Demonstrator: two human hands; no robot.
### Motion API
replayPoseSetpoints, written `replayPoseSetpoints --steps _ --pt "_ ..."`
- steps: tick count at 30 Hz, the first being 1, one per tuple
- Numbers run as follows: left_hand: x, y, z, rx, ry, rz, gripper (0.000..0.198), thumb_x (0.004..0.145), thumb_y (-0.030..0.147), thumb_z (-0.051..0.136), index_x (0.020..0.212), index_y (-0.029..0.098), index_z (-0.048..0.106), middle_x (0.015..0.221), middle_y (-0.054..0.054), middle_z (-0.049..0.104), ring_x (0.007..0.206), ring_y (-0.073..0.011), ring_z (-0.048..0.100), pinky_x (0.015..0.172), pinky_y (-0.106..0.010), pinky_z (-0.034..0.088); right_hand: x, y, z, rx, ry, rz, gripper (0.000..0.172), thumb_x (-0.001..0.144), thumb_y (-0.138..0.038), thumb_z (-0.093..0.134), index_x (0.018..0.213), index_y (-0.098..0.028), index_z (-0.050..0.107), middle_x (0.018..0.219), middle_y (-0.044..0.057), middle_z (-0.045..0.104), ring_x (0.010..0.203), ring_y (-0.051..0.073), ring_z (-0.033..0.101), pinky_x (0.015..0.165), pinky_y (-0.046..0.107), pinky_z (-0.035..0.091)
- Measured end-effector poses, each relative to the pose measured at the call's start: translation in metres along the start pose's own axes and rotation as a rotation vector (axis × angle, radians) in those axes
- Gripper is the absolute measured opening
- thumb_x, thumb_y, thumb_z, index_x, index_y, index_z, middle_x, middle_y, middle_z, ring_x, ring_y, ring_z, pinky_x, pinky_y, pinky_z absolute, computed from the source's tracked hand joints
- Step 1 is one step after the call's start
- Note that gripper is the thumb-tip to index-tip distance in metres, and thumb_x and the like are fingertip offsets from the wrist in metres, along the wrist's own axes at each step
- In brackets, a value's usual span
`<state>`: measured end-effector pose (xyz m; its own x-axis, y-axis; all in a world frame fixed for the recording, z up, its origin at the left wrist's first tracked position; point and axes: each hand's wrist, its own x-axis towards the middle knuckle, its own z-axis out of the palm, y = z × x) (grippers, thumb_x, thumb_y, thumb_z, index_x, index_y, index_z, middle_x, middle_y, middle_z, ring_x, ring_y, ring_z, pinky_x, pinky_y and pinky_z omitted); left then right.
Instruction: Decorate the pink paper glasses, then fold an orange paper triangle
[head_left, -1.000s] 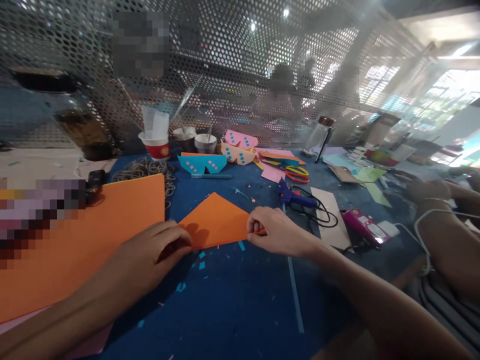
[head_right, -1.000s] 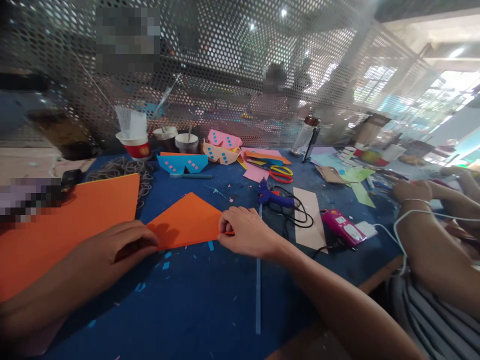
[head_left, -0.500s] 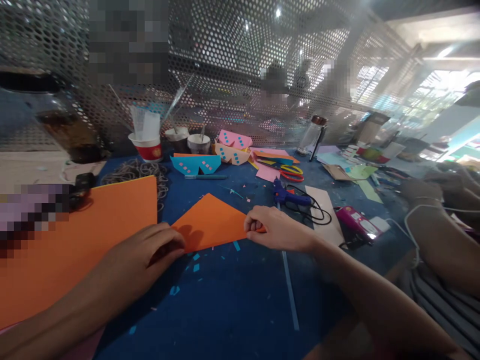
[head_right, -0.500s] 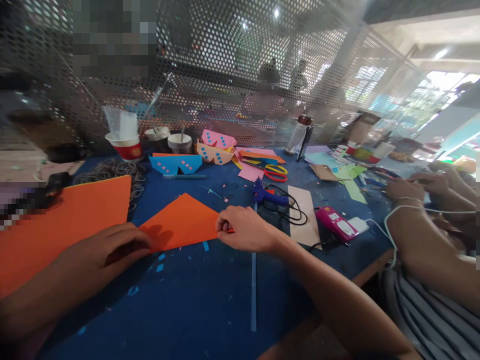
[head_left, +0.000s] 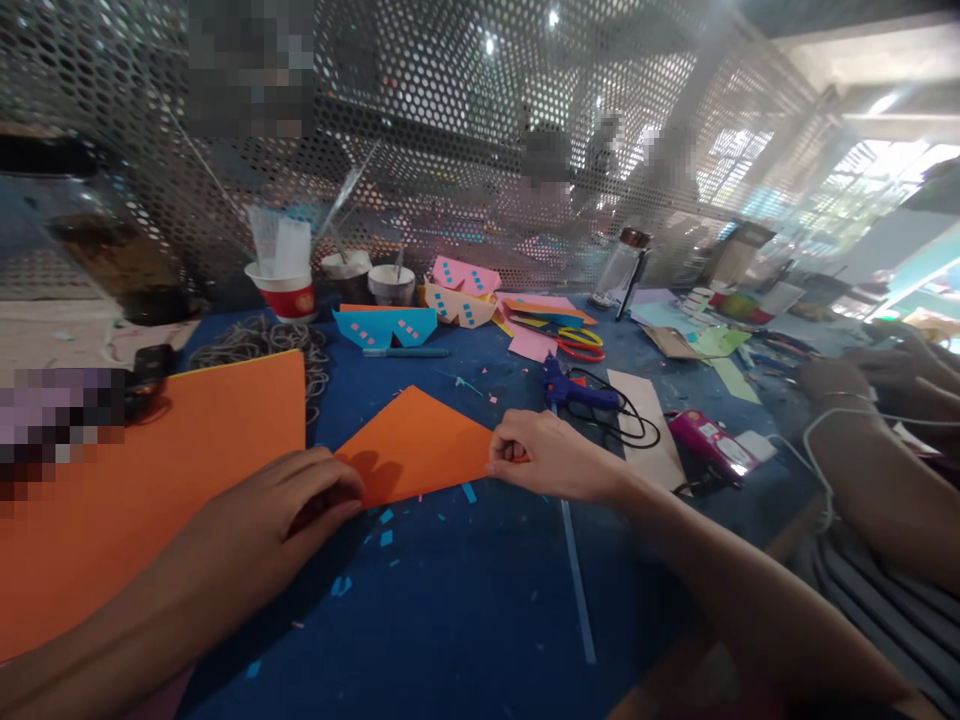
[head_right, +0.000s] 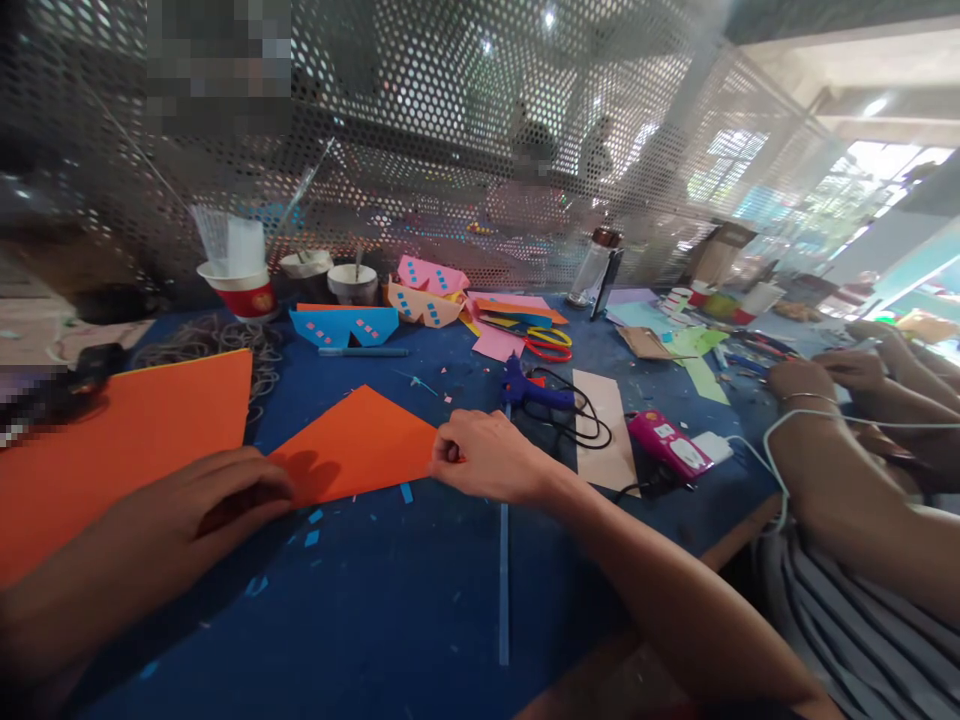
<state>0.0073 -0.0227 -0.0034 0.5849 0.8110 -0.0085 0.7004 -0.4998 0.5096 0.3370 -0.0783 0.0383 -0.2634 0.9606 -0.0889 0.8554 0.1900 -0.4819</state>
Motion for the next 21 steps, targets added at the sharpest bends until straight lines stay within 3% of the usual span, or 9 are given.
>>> replayPoseSetpoints --steps 9,21 --pt "0.0 -0.005 0.001 0.014 0.012 0.023 0.042 0.099 0.065 0.052 0.097 0.032 0.077 0.105 -0.006 0.078 0.098 -0.0302 0.073 0.08 -0.041 0.056 0.0 -0.007 0.0 -0.055 0.001 0.057 0.007 0.092 -0.019 0.069 0.086 -0.018 0.071 0.097 0.004 0.072 0.082 0.015 0.062 0.076 0.031 0.039" --pt "-0.001 -0.011 0.003 0.028 -0.001 0.046 0.042 0.102 0.065 0.05 0.103 0.034 0.078 0.113 -0.004 0.079 0.106 -0.0306 0.073 0.086 -0.041 0.058 -0.002 -0.006 0.001 -0.035 0.015 0.026 0.003 0.09 -0.017 0.069 0.088 -0.019 0.067 0.096 0.002 0.072 0.083 0.015 0.062 0.079 0.031 0.041"
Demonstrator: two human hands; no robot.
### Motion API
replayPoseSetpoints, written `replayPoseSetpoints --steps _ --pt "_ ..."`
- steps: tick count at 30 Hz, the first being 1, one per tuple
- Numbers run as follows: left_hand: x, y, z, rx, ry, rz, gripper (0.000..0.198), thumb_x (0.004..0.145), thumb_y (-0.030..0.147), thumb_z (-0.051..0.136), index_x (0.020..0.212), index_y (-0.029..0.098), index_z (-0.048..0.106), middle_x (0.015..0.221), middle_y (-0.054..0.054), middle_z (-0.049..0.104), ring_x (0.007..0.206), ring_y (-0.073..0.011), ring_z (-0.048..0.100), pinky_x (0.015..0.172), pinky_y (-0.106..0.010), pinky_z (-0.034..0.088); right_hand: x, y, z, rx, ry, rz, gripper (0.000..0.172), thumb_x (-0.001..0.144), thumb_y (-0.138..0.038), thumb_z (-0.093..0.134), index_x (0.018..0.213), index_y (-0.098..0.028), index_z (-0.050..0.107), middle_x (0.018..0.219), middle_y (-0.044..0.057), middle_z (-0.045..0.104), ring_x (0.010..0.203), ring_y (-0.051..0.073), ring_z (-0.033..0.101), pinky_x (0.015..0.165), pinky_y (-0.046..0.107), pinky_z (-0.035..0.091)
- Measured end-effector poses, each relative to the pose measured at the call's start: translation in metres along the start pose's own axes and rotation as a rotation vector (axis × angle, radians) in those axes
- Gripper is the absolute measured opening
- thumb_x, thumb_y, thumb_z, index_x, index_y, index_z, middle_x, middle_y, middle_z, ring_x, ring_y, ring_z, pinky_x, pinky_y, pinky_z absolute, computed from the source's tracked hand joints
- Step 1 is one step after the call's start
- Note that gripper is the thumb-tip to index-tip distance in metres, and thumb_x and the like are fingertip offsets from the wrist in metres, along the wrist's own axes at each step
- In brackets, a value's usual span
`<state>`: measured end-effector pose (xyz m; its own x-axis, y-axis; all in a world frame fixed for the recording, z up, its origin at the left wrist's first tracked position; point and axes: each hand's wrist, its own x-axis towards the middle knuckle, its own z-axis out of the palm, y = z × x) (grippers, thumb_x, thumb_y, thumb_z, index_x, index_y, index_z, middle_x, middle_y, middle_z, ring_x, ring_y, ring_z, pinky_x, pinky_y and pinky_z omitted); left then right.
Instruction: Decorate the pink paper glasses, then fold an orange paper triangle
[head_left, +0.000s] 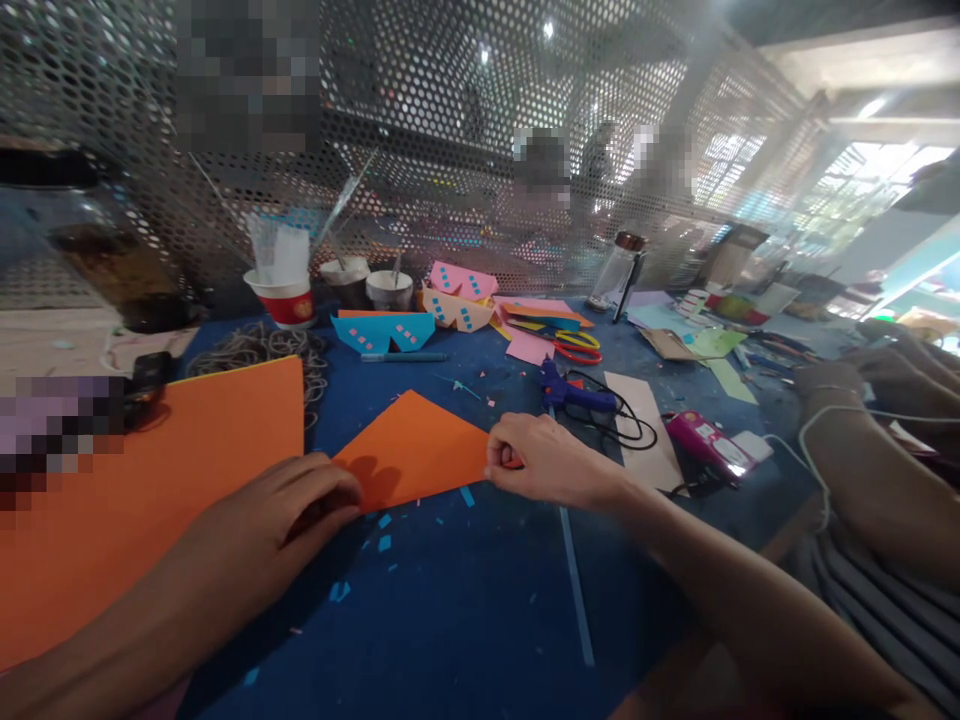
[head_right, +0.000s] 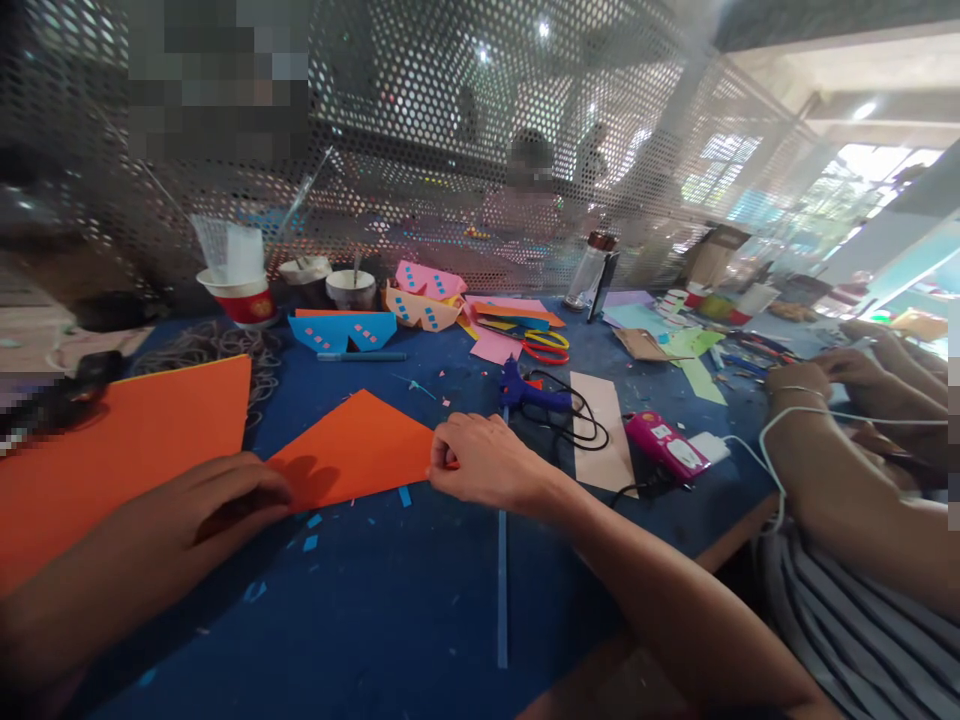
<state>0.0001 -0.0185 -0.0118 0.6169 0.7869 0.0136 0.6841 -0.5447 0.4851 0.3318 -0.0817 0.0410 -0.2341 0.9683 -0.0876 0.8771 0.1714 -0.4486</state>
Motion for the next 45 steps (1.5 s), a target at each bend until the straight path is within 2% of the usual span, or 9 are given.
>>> replayPoseSetpoints --steps 9,12,16,19,29,36,45 --pt "0.0 0.005 -0.002 -0.004 0.022 -0.007 0.04 0.1 0.065 0.051 0.098 0.035 0.078 0.108 -0.003 0.08 0.101 -0.0299 0.074 0.081 -0.038 0.057 0.001 0.006 -0.005 0.038 -0.04 -0.043 0.004 0.092 -0.016 0.067 0.09 -0.019 0.066 0.096 0.003 0.073 0.082 0.015 0.063 0.076 0.03 0.043" --pt "0.0 0.005 -0.003 0.0 -0.004 -0.012 0.038 0.102 0.063 0.052 0.101 0.035 0.077 0.111 -0.003 0.079 0.103 -0.0291 0.073 0.084 -0.039 0.057 0.001 0.008 -0.008 0.05 -0.061 -0.055 0.005 0.096 -0.016 0.065 0.093 -0.018 0.068 0.099 0.004 0.074 0.083 0.015 0.064 0.077 0.03 0.044" --pt "0.001 0.003 -0.003 0.0 -0.04 -0.01 0.042 0.104 0.065 0.051 0.104 0.032 0.076 0.112 -0.003 0.077 0.105 -0.0283 0.072 0.088 -0.04 0.056 0.002 0.012 -0.011 0.107 -0.101 -0.062 0.01 0.102 -0.026 0.067 0.098 -0.018 0.071 0.102 0.006 0.075 0.087 0.017 0.067 0.078 0.031 0.048" --pt "0.001 0.001 -0.003 -0.002 -0.05 -0.011 0.045 0.105 0.067 0.049 0.105 0.031 0.075 0.114 -0.003 0.077 0.107 -0.0288 0.071 0.091 -0.042 0.055 0.002 0.015 -0.011 0.126 -0.108 -0.064 0.013 0.098 -0.031 0.075 0.097 -0.019 0.072 0.101 0.005 0.074 0.088 0.017 0.067 0.079 0.031 0.049" --pt "0.0 0.003 -0.005 0.015 -0.078 -0.057 0.048 0.104 0.069 0.045 0.107 0.032 0.076 0.115 -0.003 0.076 0.108 -0.0302 0.071 0.091 -0.043 0.055 0.001 0.009 -0.008 0.004 -0.062 -0.064 0.003 0.094 -0.019 0.066 0.091 -0.019 0.067 0.1 0.003 0.069 0.088 0.016 0.063 0.081 0.031 0.044" --pt "0.001 0.002 -0.004 0.014 -0.059 -0.029 0.047 0.104 0.069 0.047 0.107 0.032 0.076 0.115 -0.004 0.077 0.107 -0.0297 0.071 0.092 -0.043 0.055 0.0 0.007 -0.005 -0.017 -0.042 -0.056 0.004 0.09 -0.018 0.065 0.088 -0.021 0.062 0.1 0.004 0.071 0.089 0.018 0.062 0.082 0.033 0.041" --pt "0.001 0.004 -0.004 0.014 -0.034 -0.037 0.049 0.102 0.07 0.048 0.104 0.031 0.077 0.112 -0.004 0.077 0.104 -0.0295 0.071 0.089 -0.041 0.056 0.0 0.011 -0.009 0.015 -0.079 -0.078 0.011 0.088 -0.012 0.063 0.094 -0.021 0.059 0.104 0.003 0.073 0.095 0.019 0.065 0.083 0.033 0.041"
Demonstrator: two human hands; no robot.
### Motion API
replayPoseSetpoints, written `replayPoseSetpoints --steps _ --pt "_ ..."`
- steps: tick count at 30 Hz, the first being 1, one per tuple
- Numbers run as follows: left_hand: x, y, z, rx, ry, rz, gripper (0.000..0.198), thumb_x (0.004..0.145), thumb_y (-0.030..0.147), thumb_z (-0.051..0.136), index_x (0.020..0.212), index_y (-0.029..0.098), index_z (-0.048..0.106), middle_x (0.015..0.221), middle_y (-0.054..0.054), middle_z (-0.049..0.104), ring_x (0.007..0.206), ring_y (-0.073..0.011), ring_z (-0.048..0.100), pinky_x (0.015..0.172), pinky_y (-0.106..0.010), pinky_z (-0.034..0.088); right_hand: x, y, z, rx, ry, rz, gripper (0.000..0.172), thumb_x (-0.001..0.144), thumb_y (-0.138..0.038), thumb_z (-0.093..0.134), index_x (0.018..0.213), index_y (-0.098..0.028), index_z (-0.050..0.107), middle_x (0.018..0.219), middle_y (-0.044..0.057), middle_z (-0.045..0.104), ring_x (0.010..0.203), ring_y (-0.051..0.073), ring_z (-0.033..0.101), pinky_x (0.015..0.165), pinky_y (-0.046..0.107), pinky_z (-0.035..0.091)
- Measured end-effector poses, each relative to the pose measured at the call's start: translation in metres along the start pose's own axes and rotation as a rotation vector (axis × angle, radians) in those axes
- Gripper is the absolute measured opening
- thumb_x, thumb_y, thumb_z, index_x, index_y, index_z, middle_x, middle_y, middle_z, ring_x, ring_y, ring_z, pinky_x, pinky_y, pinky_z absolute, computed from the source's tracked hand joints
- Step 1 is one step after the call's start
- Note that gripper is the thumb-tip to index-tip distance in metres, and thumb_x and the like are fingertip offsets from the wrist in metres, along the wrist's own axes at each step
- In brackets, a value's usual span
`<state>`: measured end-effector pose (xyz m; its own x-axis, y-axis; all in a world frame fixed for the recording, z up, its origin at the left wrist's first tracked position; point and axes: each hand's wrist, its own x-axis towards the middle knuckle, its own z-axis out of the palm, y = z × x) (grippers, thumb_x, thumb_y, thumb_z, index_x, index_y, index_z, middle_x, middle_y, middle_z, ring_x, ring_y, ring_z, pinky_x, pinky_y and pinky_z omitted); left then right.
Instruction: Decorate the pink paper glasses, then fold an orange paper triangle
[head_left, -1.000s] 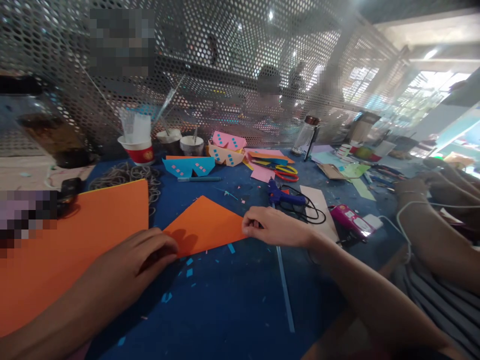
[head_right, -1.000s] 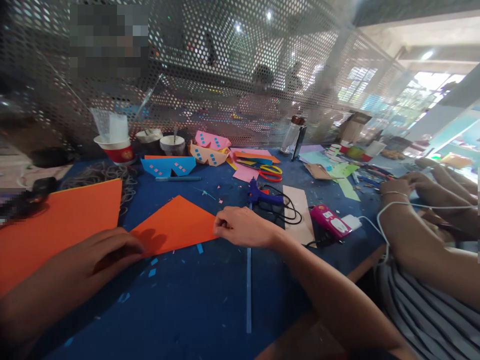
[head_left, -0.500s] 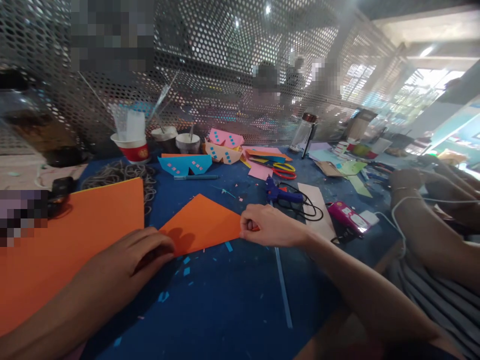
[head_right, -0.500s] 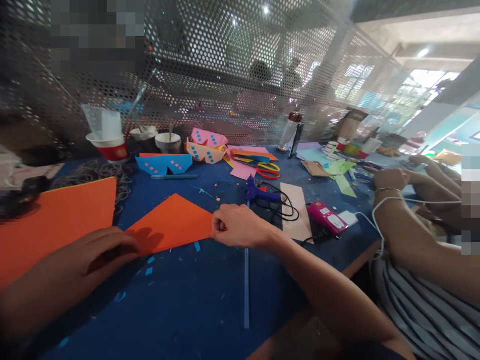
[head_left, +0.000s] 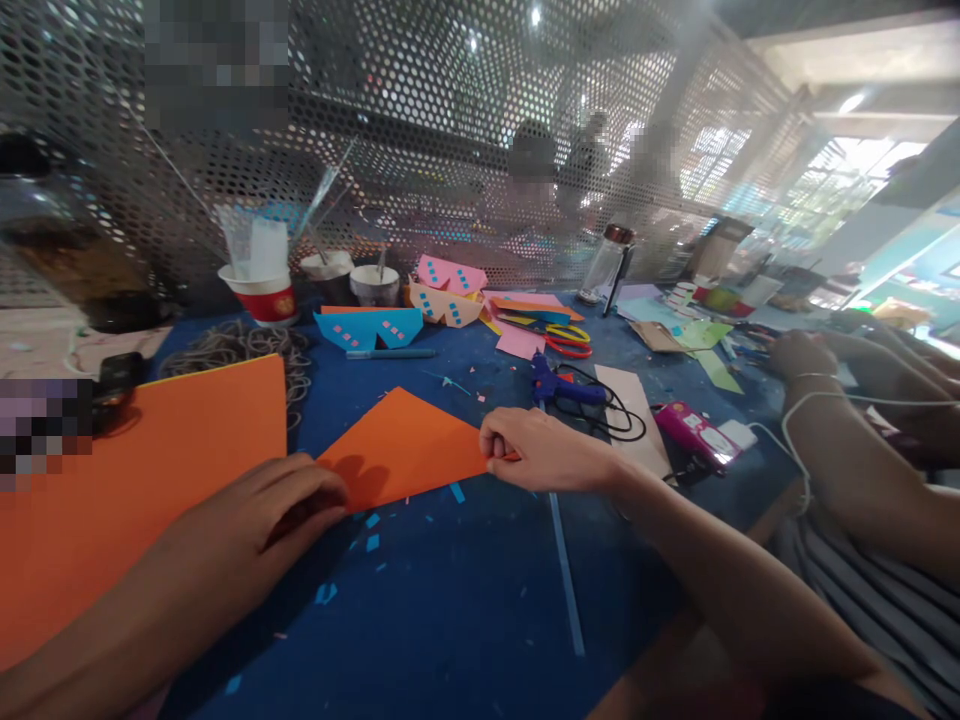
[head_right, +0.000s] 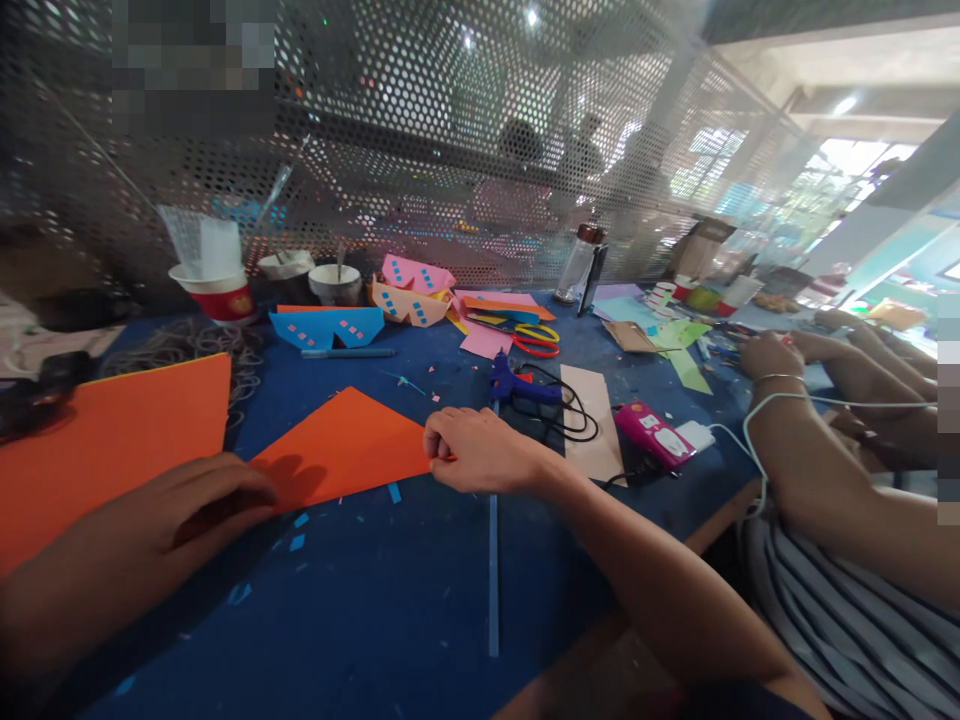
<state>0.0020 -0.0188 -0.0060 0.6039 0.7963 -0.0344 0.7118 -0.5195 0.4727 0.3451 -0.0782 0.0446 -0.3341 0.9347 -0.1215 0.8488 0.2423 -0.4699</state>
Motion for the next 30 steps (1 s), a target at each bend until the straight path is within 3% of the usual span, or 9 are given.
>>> replayPoseSetpoints --steps 18,30 --pt "0.001 -0.008 0.002 0.017 -0.037 -0.009 0.048 0.103 0.07 0.047 0.109 0.033 0.077 0.115 -0.003 0.077 0.106 -0.0303 0.072 0.087 -0.041 0.057 -0.004 0.013 -0.013 0.06 -0.095 0.008 0.025 0.089 -0.001 0.06 0.103 -0.02 0.064 0.11 0.006 0.072 0.094 0.018 0.067 0.082 0.03 0.05" --pt "0.002 -0.01 0.002 0.007 -0.05 0.0 0.047 0.102 0.072 0.049 0.107 0.033 0.076 0.113 -0.002 0.077 0.105 -0.0302 0.072 0.088 -0.042 0.058 -0.005 0.019 -0.019 0.072 -0.136 0.021 0.037 0.084 0.006 0.053 0.109 -0.018 0.067 0.117 0.008 0.074 0.102 0.019 0.07 0.088 0.033 0.054"
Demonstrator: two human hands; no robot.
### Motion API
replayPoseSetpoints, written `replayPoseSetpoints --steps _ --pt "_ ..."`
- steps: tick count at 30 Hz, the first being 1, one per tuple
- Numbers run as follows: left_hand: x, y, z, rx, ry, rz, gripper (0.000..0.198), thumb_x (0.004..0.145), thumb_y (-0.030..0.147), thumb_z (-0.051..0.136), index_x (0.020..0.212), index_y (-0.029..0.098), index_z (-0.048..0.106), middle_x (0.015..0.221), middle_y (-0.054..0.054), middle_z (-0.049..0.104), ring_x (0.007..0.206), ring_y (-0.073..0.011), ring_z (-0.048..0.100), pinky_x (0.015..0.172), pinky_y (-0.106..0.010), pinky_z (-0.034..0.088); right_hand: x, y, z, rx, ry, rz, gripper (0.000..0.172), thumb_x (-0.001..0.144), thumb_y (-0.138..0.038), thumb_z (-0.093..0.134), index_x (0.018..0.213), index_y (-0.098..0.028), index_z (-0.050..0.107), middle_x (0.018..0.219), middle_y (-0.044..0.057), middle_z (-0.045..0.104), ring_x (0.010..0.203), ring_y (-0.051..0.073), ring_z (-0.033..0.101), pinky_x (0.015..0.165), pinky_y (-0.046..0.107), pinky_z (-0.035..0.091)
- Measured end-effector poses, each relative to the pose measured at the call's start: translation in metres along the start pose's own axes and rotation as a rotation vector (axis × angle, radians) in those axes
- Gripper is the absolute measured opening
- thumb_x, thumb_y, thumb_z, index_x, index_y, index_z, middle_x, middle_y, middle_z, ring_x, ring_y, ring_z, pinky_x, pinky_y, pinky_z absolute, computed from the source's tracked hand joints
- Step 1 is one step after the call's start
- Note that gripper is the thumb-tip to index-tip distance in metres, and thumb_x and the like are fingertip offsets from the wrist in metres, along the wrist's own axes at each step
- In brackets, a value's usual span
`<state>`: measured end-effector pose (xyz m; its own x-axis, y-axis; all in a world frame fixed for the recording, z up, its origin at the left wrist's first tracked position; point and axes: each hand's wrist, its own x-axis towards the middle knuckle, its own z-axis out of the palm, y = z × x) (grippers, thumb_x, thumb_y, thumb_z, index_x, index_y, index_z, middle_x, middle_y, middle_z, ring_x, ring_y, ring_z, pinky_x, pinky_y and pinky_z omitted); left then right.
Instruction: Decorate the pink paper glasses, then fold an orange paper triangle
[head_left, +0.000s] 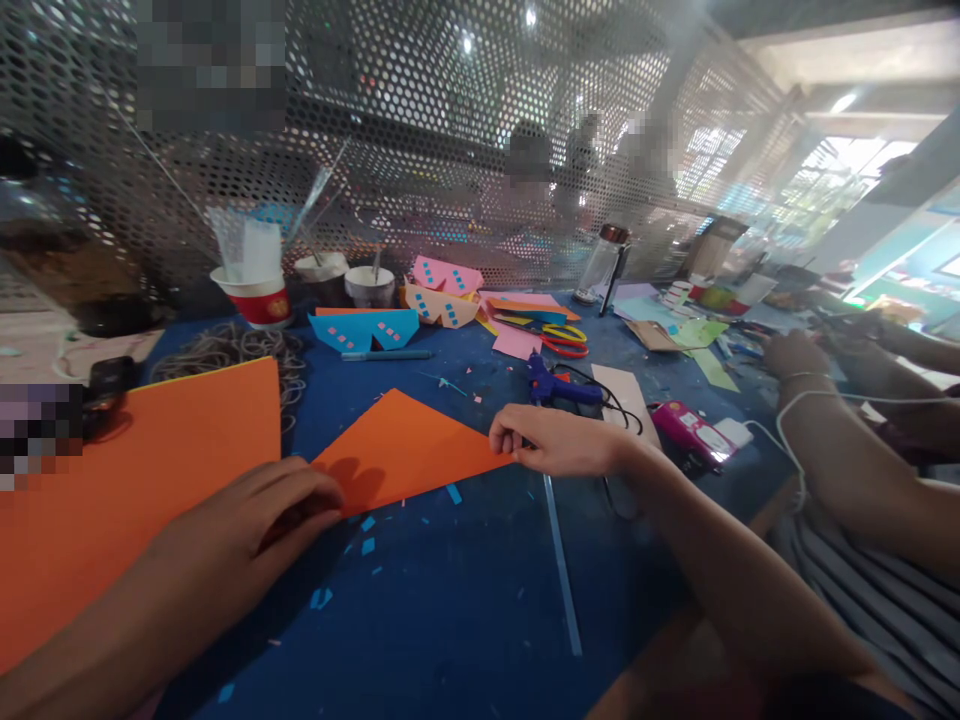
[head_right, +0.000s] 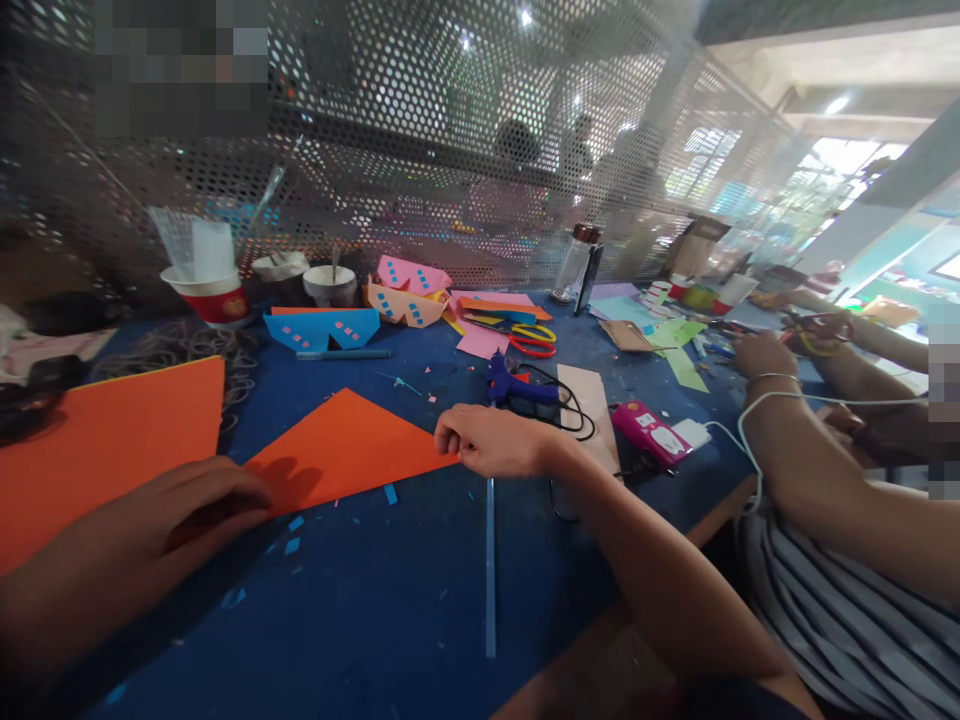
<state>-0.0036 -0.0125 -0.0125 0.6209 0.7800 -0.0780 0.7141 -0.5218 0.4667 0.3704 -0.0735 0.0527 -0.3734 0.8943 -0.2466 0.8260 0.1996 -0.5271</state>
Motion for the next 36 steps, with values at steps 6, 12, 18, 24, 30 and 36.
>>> replayPoseSetpoints --steps 6,12,18,24,30,36 --pt "-0.001 -0.003 0.003 0.014 0.038 0.039 0.046 0.102 0.071 0.05 0.105 0.033 0.076 0.11 -0.002 0.078 0.102 -0.0279 0.072 0.085 -0.037 0.058 -0.001 0.003 -0.002 0.011 -0.011 -0.011 0.043 0.081 0.009 0.051 0.111 -0.018 0.068 0.117 0.008 0.075 0.103 0.019 0.071 0.091 0.032 0.056" --pt "0.001 -0.016 0.011 -0.011 0.079 0.0 0.053 0.099 0.075 0.045 0.103 0.034 0.077 0.111 -0.003 0.078 0.103 -0.0294 0.072 0.088 -0.042 0.057 0.0 0.008 -0.003 0.021 -0.029 -0.045 0.051 0.076 0.013 0.049 0.114 -0.016 0.067 0.118 0.009 0.073 0.104 0.019 0.07 0.09 0.031 0.057" --pt "-0.001 -0.013 0.013 -0.015 0.09 -0.005 0.045 0.101 0.07 0.047 0.104 0.035 0.075 0.112 -0.001 0.077 0.102 -0.0286 0.072 0.086 -0.04 0.055 0.0 -0.001 0.001 -0.016 0.042 -0.029 0.039 0.087 0.007 0.046 0.106 -0.018 0.069 0.114 0.007 0.076 0.101 0.018 0.071 0.088 0.032 0.053" --pt "-0.004 -0.003 0.017 -0.023 0.16 0.009 0.041 0.105 0.065 0.048 0.105 0.034 0.075 0.105 0.002 0.079 0.097 -0.0266 0.074 0.082 -0.036 0.056 0.007 -0.021 0.025 -0.051 0.296 -0.193 0.024 0.097 -0.001 0.055 0.105 -0.018 0.07 0.11 0.006 0.075 0.106 0.02 0.069 0.094 0.034 0.052" --pt "0.0 -0.008 0.013 -0.013 0.123 0.035 0.044 0.103 0.067 0.048 0.103 0.035 0.078 0.107 0.0 0.08 0.095 -0.0256 0.076 0.082 -0.037 0.059 0.019 -0.02 0.045 -0.111 0.247 -0.397 0.003 0.104 -0.02 0.074 0.106 -0.019 0.074 0.111 0.006 0.074 0.109 0.02 0.068 0.1 0.036 0.053" --pt "-0.001 0.001 0.012 -0.024 0.197 0.087 0.046 0.101 0.068 0.049 0.096 0.034 0.08 0.103 -0.003 0.081 0.095 -0.027 0.077 0.079 -0.037 0.061 0.021 -0.016 0.047 -0.147 0.278 -0.392 0.003 0.104 -0.02 0.074 0.107 -0.018 0.075 0.108 0.006 0.073 0.107 0.02 0.068 0.098 0.035 0.053"
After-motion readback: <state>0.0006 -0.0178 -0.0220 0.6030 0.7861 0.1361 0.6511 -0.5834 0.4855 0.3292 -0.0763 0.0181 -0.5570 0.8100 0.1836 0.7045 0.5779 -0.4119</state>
